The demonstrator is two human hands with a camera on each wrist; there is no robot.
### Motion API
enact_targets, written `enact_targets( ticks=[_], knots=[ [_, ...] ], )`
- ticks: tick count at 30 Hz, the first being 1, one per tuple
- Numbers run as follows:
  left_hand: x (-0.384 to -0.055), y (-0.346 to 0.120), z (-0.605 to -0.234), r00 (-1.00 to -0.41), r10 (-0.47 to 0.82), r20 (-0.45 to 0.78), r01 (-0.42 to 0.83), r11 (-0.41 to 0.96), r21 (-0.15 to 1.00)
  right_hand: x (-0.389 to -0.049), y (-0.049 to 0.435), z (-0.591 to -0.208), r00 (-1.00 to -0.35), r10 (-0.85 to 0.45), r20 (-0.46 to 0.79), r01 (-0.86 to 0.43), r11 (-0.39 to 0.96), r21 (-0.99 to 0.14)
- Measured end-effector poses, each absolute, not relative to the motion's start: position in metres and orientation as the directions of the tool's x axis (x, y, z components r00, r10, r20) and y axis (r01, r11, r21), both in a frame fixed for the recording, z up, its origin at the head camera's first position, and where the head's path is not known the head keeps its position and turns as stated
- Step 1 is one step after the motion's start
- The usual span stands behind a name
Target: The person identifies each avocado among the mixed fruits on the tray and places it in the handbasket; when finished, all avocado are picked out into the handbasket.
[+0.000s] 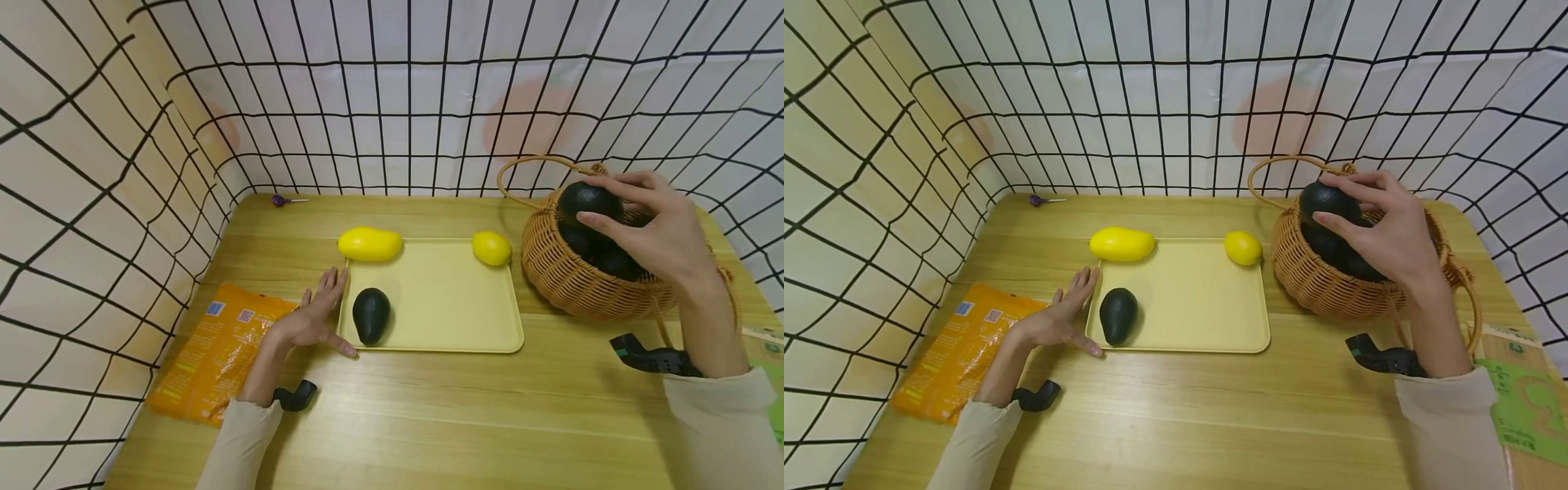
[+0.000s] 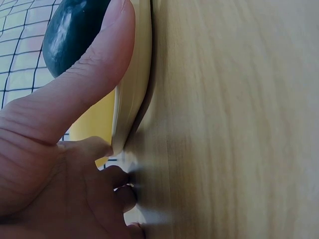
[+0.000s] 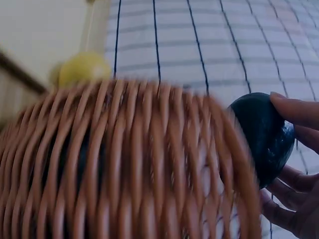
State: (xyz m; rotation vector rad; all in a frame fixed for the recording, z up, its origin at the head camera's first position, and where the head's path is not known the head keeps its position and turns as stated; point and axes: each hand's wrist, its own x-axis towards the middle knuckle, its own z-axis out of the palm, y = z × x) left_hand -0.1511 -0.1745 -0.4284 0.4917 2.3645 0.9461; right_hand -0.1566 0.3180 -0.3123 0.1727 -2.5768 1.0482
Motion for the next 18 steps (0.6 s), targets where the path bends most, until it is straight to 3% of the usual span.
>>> enact_targets(
  ticks=[9, 18],
  knots=[
    [-0.152, -0.175, -0.429, -0.785, 0.515, -0.345, 0.133, 0.684, 0.718, -0.145, 0.361, -0.337, -0.929, 0.141, 0.342, -0.118, 0.764, -0.634],
    [-0.15, -0.175, -0.428, -0.785, 0.517, -0.341, 0.132, 0.677, 0.724, -0.148, 0.373, -0.351, -0.932, 0.197, 0.306, -0.051, 0.761, -0.646]
  ],
)
